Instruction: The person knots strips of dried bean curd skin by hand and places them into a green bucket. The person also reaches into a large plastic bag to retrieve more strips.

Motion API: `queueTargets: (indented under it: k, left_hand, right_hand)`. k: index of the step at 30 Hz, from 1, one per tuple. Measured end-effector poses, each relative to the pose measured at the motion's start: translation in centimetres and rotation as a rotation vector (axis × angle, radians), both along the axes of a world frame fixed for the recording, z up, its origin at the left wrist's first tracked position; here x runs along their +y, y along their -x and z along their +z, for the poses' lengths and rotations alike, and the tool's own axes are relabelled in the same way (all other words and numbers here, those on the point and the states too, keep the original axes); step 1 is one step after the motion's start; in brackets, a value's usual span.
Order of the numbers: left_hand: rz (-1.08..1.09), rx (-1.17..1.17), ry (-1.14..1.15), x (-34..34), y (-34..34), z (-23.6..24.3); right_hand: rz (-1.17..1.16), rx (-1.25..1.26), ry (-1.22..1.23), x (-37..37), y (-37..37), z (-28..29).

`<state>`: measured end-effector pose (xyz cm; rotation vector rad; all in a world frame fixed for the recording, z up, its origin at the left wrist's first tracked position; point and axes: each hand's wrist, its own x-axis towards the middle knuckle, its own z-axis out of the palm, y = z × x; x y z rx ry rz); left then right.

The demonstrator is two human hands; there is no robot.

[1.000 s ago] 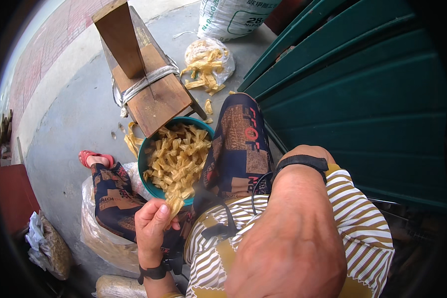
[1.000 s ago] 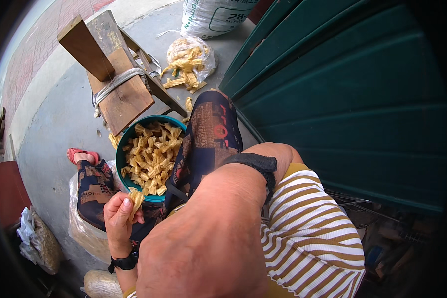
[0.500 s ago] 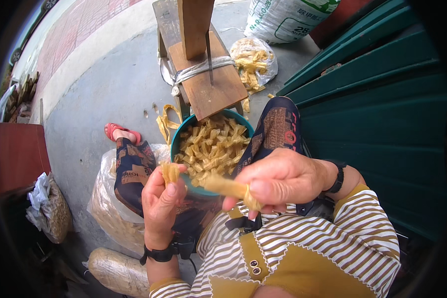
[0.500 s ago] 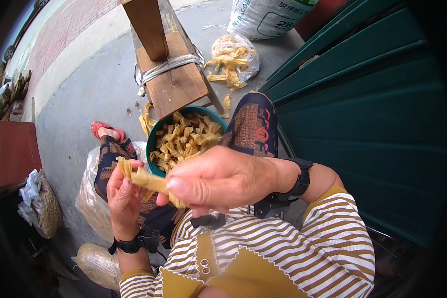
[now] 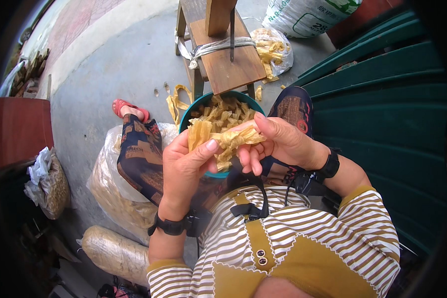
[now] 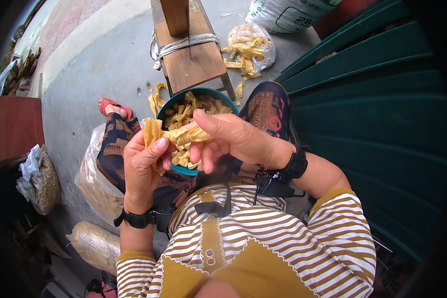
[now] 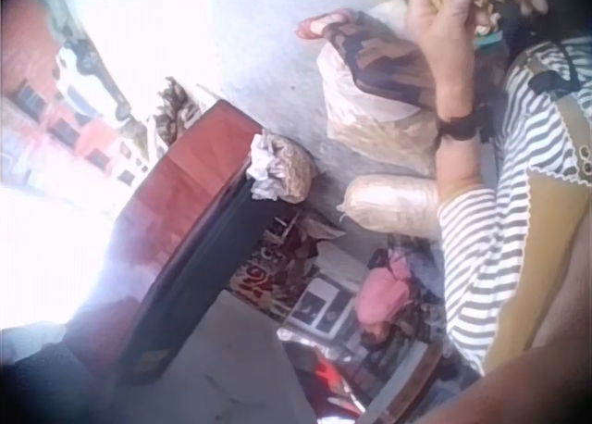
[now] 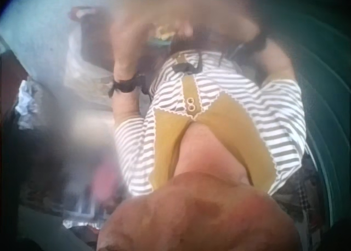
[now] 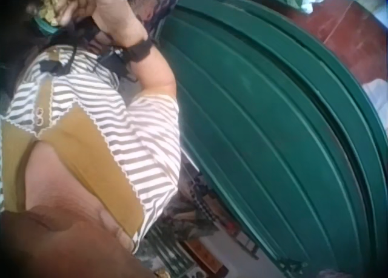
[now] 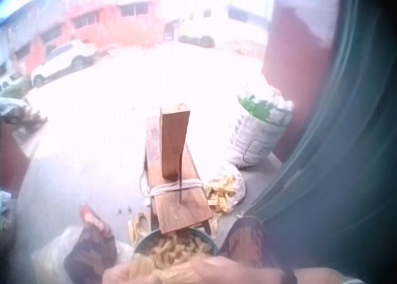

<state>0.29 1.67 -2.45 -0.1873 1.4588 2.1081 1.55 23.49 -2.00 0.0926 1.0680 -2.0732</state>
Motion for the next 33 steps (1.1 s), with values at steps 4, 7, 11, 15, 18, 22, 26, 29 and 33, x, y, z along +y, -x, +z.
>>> queueTargets:
  k: [4,7,11,15,18,22,26,29,33]
  left_hand:
    - [0.047,-0.096,-0.140,0.1,-0.2,-1.1]
    - [-0.115,-0.090,-0.008,0.5,-0.5,-0.7]
    - [-0.189,0.122,0.286,-1.8,0.1,-0.8]
    - [-0.193,0.232,0.235,-1.5,-0.2,0.3]
    - [-0.319,0.461,0.337,-0.7,-0.3,-0.3]
    - [-0.352,0.671,0.512,0.7,-0.4,0.1]
    - [-0.351,0.683,0.471,0.1,0.2,1.7]
    - [-0.352,0.584,0.213,-1.6,-0.4,3.6]
    - [-0.667,0.486,0.196,-2.9,0.5,4.5]
  right_hand:
    - [-0.239,0.257,-0.154,-1.8,-0.8,0.0]
    - [-0.282,0.313,-0.157,-2.1,-0.7,-0.6]
    - [-0.002,0.476,-0.557,-0.8,-0.2,-1.4]
    - [-0.098,0.844,-0.807,-1.9,-1.0,-2.3]
    - [-0.200,0.889,-0.597,-3.2,-0.9,-1.1]
    - [-0.338,0.810,-0.563,-3.7,-0.8,-1.0]
    - [-0.562,0.602,-0.622,-0.9,-0.3,-0.5]
    - [-0.732,0.472,-0.376,1.3,0.7,0.8]
    - [-0.777,0.424,-0.218,2.2,0.3,3.6]
